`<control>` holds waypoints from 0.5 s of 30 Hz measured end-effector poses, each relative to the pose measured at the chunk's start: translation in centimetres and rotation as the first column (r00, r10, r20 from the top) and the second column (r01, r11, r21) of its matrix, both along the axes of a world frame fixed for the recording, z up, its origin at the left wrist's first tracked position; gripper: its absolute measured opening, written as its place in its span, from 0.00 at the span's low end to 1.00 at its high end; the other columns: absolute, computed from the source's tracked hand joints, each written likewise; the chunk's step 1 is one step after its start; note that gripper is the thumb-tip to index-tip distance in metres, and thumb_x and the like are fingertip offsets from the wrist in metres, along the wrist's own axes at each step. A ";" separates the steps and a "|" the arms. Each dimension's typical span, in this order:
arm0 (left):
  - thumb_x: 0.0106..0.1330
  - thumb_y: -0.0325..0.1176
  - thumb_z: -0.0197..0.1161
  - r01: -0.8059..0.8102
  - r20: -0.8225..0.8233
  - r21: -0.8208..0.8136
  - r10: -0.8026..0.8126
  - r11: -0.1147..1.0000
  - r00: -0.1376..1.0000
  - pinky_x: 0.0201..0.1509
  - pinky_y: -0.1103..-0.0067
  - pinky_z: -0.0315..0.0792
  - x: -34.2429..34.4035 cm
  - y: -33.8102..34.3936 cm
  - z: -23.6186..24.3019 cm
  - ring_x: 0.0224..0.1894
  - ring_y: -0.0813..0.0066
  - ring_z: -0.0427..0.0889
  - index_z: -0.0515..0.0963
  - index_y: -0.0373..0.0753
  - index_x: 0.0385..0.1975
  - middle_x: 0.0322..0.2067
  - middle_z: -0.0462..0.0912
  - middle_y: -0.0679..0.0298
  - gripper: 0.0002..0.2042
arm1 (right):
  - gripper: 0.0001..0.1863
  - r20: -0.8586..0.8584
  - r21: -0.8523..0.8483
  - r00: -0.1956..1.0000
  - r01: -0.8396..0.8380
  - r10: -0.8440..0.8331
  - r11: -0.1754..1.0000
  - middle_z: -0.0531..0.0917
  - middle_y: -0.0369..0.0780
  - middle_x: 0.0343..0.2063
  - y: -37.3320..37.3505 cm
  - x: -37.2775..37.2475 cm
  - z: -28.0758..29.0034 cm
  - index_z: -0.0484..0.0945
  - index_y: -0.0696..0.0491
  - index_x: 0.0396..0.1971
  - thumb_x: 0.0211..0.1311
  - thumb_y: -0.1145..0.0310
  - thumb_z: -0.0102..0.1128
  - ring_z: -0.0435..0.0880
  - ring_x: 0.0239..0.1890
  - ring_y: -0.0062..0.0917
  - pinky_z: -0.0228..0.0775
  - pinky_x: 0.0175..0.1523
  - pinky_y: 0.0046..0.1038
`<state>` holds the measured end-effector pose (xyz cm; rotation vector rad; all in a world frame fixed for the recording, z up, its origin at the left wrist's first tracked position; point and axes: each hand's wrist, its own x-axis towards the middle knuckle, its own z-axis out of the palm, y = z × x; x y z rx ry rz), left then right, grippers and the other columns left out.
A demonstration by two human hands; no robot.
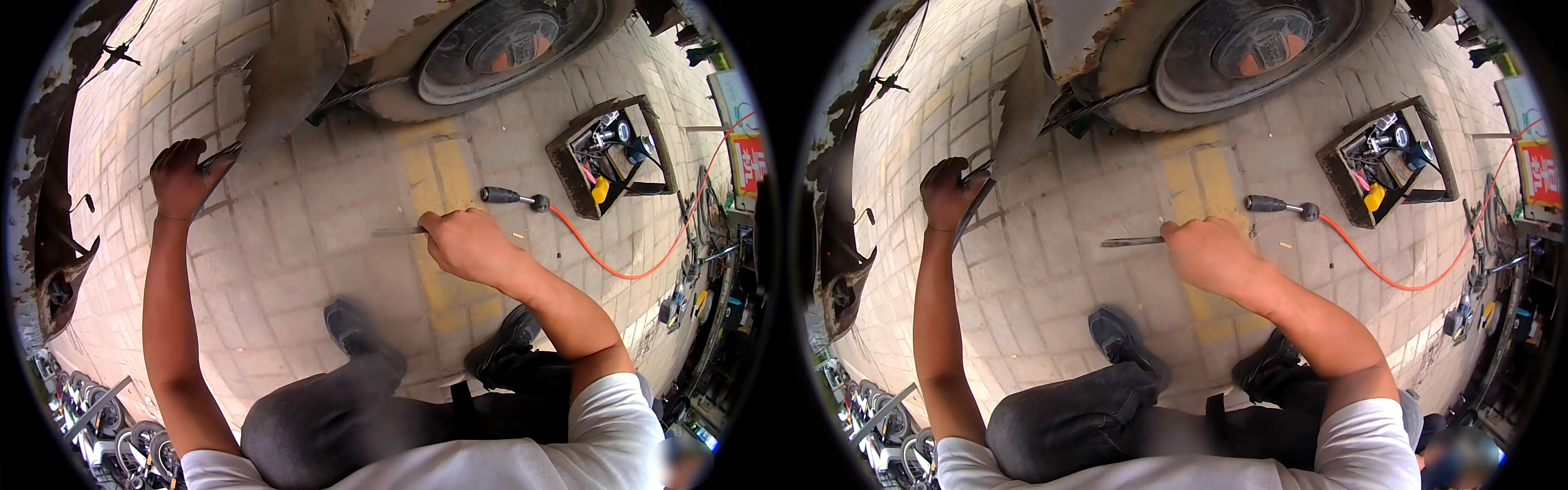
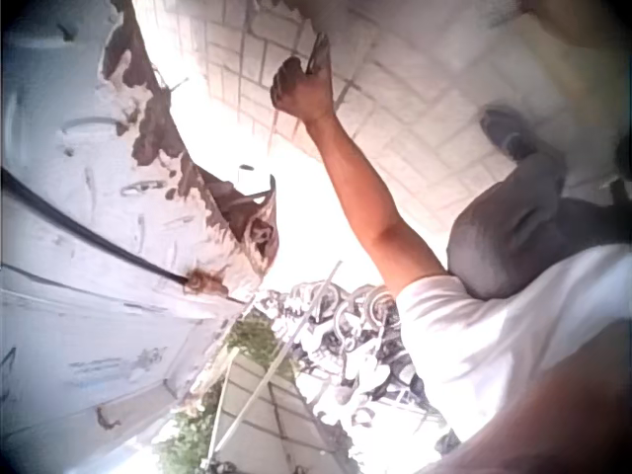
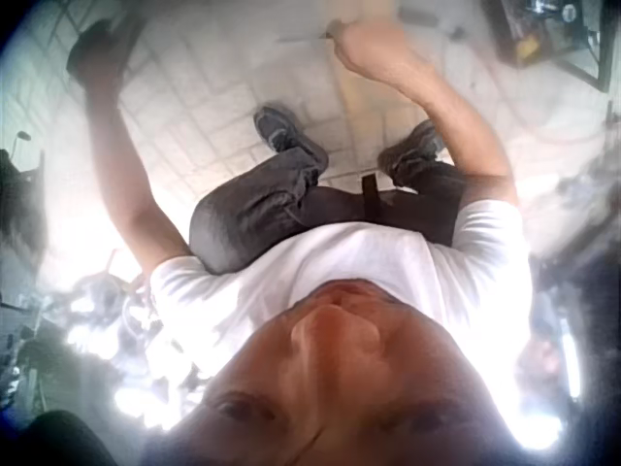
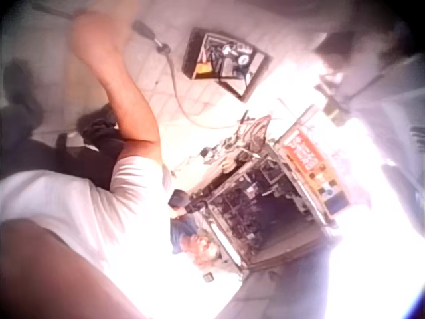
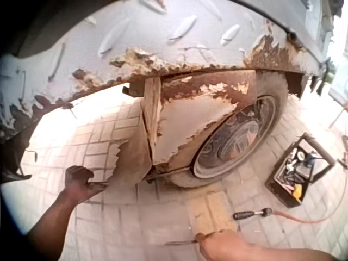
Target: The person works on the wheel area of a white three-wheeled vehicle. They use a metal rod to pry and adjust a metal flap near the tire, then use a screwdriver to manipulate components inside the wheel hub. The person also handles a red hose and various tools from a nearby toolbox.
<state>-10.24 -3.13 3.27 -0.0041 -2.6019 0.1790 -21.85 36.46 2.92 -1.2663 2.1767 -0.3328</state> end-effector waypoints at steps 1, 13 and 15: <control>0.52 0.51 0.69 0.011 -0.010 -0.013 -0.011 1.000 1.000 0.23 0.74 0.68 0.0 -0.2 0.2 0.20 0.66 0.74 0.73 0.40 0.22 0.17 0.72 0.64 0.19 | 0.09 0.053 -0.066 0.999 0.002 0.002 0.998 0.81 0.49 0.26 -0.3 0.2 0.5 0.76 0.63 0.31 0.54 0.75 0.50 0.82 0.28 0.37 0.73 0.34 0.36; 0.53 0.50 0.68 0.026 -0.019 -0.025 -0.026 0.999 0.999 0.23 0.74 0.69 -0.5 -0.5 -0.4 0.21 0.65 0.75 0.73 0.40 0.23 0.19 0.74 0.65 0.19 | 0.18 0.901 -0.084 0.268 0.879 -0.342 0.469 0.77 0.37 0.32 -0.8 5.1 -10.2 0.63 0.59 0.55 0.67 0.73 0.48 0.75 0.28 0.15 0.69 0.33 0.20; 0.53 0.50 0.68 0.019 -0.012 -0.033 -0.020 0.999 1.000 0.24 0.73 0.69 -0.6 -0.5 -0.4 0.21 0.65 0.75 0.73 0.40 0.23 0.19 0.74 0.65 0.19 | 0.20 0.763 -0.308 0.509 0.828 -0.399 0.468 0.77 0.37 0.32 -0.4 5.2 -12.1 0.62 0.59 0.57 0.68 0.71 0.48 0.73 0.26 0.15 0.68 0.33 0.19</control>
